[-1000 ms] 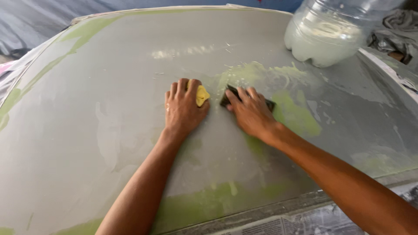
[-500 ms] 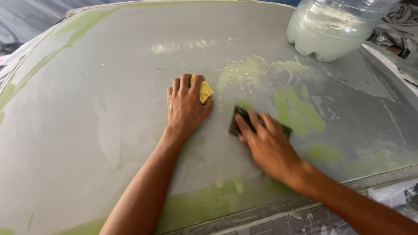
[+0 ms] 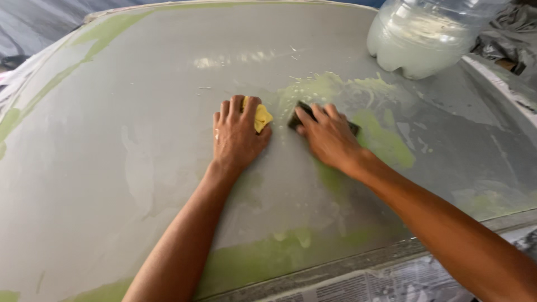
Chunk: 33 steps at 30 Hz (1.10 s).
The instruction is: The person sands a large, curved, light-colored surface using a sanding block and a yellow cloth. They repeatedly rub the surface with the block and wipe it with the cloth, occasionally switching between the two tools to smooth the area.
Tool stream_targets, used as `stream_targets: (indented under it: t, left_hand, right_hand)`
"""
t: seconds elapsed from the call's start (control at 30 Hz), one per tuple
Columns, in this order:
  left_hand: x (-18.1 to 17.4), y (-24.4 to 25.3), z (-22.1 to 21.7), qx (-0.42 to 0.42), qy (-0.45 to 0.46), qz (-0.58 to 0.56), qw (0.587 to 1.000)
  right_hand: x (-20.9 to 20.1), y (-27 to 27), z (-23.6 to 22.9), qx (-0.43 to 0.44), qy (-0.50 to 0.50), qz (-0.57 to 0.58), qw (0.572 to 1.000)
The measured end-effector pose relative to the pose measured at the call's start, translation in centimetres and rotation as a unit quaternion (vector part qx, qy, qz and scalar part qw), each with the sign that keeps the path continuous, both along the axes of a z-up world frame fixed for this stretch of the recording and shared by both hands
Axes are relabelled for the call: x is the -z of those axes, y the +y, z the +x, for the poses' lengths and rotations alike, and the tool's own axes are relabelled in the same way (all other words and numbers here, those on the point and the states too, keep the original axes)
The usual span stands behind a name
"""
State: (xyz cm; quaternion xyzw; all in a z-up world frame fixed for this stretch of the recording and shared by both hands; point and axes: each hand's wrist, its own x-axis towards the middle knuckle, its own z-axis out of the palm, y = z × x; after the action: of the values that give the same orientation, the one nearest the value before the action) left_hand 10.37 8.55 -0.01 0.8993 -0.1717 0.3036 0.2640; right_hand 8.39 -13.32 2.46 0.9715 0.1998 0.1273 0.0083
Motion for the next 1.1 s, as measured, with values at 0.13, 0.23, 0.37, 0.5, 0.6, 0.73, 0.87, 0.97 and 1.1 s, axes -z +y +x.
stream_targets:
  t: [0.13, 0.23, 0.37, 0.5, 0.6, 0.73, 0.87, 0.97, 1.1]
  left_hand:
    - [-0.3, 0.5, -0.1, 0.007, -0.02, -0.004, 1.0]
    - [-0.1, 0.5, 0.3, 0.005, 0.001, 0.001, 1.0]
    - [-0.2, 0.6, -0.5, 0.014, -0.03, -0.02, 0.999]
    - [-0.6, 0.3, 0.2, -0.001, -0.001, 0.006, 1.0]
    - [-0.3, 0.2, 0.3, -0.007, 0.022, 0.008, 1.0]
    - [-0.7, 0.3, -0.5, 0.001, 0.015, -0.001, 1.0]
    - [-1.4, 0.3, -0.3, 0.015, 0.01, -0.024, 1.0]
    - [-1.4, 0.4, -0.3, 0.017, 0.004, -0.041, 0.999]
    - [-1.2, 0.5, -0.9, -0.011, -0.057, -0.002, 0.998]
  right_hand:
    - [2.4, 0.2, -3.9, -0.072, -0.168, -0.069, 0.981]
    - [3.6, 0.2, -6.0, -0.065, -0.159, -0.054, 0.984]
    - [0.9, 0.6, -0.5, 0.01, -0.057, -0.016, 0.998]
    - [3.1, 0.3, -7.4, -0.053, -0.203, -0.068, 0.975]
    - [2.9, 0.1, -7.0, -0.034, -0.12, -0.005, 0.992]
    - [0.8, 0.3, -2.6, -0.003, -0.088, 0.025, 0.996]
    - [3.4, 0.6, -8.7, -0.085, -0.164, 0.018, 0.983]
    - [1.9, -0.5, -4.9, -0.04, -0.047, 0.058, 0.996]
    - [-0.6, -1.0, -1.2, 0.005, -0.042, 0.085, 0.995]
